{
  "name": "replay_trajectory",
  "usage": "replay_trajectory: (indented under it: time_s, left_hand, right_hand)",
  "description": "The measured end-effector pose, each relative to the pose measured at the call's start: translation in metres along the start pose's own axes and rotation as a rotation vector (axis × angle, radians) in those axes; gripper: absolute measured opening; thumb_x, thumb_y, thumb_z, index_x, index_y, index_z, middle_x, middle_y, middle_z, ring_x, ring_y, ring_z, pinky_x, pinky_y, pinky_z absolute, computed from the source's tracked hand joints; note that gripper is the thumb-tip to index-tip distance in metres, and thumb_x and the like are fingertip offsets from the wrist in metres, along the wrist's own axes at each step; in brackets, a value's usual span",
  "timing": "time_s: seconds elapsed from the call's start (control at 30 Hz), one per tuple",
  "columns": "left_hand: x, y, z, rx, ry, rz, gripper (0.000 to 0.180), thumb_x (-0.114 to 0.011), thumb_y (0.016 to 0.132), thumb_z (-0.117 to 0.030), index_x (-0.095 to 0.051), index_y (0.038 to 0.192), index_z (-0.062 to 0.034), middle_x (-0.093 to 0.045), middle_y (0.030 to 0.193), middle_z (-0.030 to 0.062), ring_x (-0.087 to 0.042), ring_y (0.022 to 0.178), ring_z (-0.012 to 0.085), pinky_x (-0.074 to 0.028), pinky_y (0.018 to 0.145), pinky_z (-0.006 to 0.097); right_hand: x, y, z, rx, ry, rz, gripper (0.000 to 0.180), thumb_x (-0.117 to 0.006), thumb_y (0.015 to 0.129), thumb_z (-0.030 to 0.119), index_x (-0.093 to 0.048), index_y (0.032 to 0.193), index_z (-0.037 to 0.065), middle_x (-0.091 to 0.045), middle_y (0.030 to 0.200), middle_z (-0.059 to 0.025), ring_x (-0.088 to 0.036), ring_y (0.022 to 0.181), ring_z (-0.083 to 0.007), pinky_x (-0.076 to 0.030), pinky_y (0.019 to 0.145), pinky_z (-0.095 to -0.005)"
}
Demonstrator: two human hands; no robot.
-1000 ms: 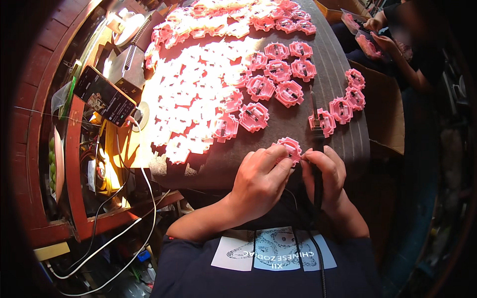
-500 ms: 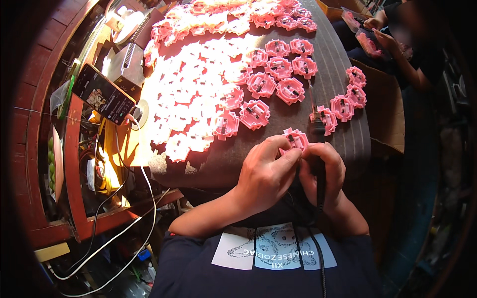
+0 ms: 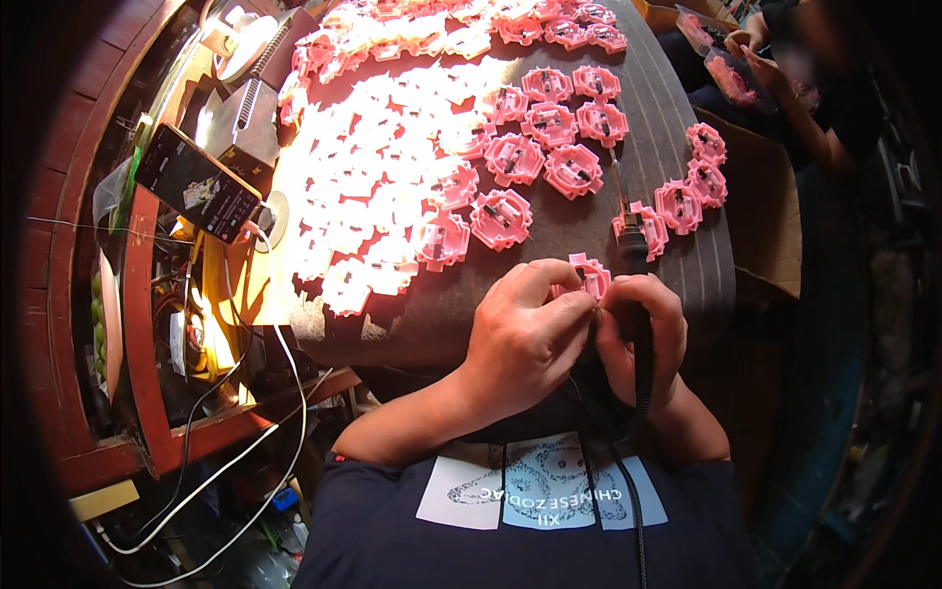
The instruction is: The person uses a soldering iron to attach small components to pink plastic flower-shaped items on a table. They pick up each item, apply heat to specific points, and place the finished pieces back on the table.
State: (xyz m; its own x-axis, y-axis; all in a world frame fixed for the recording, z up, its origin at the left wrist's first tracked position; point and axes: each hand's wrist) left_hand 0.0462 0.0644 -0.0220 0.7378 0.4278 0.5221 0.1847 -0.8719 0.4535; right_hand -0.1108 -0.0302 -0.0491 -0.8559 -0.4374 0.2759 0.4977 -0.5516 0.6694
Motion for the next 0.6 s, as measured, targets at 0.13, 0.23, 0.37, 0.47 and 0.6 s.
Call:
replay_trajectory:
  time_s: [0.13, 0.23, 0.37, 0.47, 0.6]
  left_hand:
    - [-0.002, -0.003, 0.002, -0.015, 0.009, -0.007, 0.026, -0.081, 0.082, 0.005, -0.078, 0.106, -0.0036, -0.069, 0.108, 0.0126, -0.071, 0.092, 0.0291, -0.058, 0.08, 0.039]
    - [-0.007, -0.004, 0.007, -0.052, 0.009, -0.073, 0.023, -0.08, 0.083, -0.001, -0.076, 0.104, -0.0058, -0.068, 0.104, 0.0094, -0.068, 0.09, 0.0304, -0.054, 0.078, 0.042]
    - [-0.008, -0.004, 0.005, -0.047, 0.0, -0.096, 0.021, -0.079, 0.083, 0.0, -0.076, 0.103, -0.0053, -0.068, 0.103, 0.0099, -0.068, 0.09, 0.0308, -0.054, 0.078, 0.043]
    - [-0.009, -0.004, 0.005, -0.035, -0.002, -0.099, 0.02, -0.079, 0.083, 0.0, -0.075, 0.102, -0.005, -0.068, 0.103, 0.0102, -0.068, 0.09, 0.031, -0.054, 0.078, 0.043]
    - [-0.011, -0.007, 0.004, 0.007, -0.03, -0.109, 0.02, -0.079, 0.083, -0.001, -0.075, 0.101, -0.0044, -0.069, 0.102, 0.0102, -0.069, 0.09, 0.0311, -0.055, 0.077, 0.043]
  right_hand:
    - [0.001, 0.001, 0.0, 0.007, -0.005, 0.019, 0.052, -0.069, 0.081, -0.018, -0.058, 0.129, -0.002, -0.065, 0.089, -0.0133, -0.063, 0.07, -0.0244, -0.052, 0.063, -0.0351]
    - [0.0, 0.004, 0.003, 0.078, -0.107, -0.047, 0.05, -0.068, 0.083, -0.018, -0.057, 0.129, -0.002, -0.065, 0.089, -0.0133, -0.063, 0.07, -0.0251, -0.052, 0.062, -0.0354]
    - [-0.001, -0.005, 0.0, 0.127, -0.086, -0.082, 0.049, -0.069, 0.085, -0.016, -0.056, 0.129, 0.0, -0.068, 0.092, -0.0154, -0.066, 0.073, -0.0271, -0.055, 0.063, -0.0366]
    - [0.003, -0.006, -0.003, 0.271, -0.102, -0.031, 0.045, -0.074, 0.089, -0.008, -0.058, 0.129, 0.003, -0.073, 0.104, -0.0214, -0.072, 0.079, -0.0327, -0.06, 0.067, -0.0412]
    - [0.003, -0.006, -0.004, 0.321, -0.146, 0.01, 0.039, -0.076, 0.09, -0.002, -0.06, 0.125, 0.003, -0.075, 0.111, -0.023, -0.075, 0.084, -0.035, -0.061, 0.071, -0.043]
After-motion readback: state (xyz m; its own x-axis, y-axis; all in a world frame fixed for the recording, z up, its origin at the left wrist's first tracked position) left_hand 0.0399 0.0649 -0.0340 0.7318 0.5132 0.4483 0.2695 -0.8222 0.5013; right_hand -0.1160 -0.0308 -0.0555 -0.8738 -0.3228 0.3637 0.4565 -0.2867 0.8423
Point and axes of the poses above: each hand's wrist, its own y-axis towards the middle knuckle, its own x-axis out of the back of the hand, z = x × y
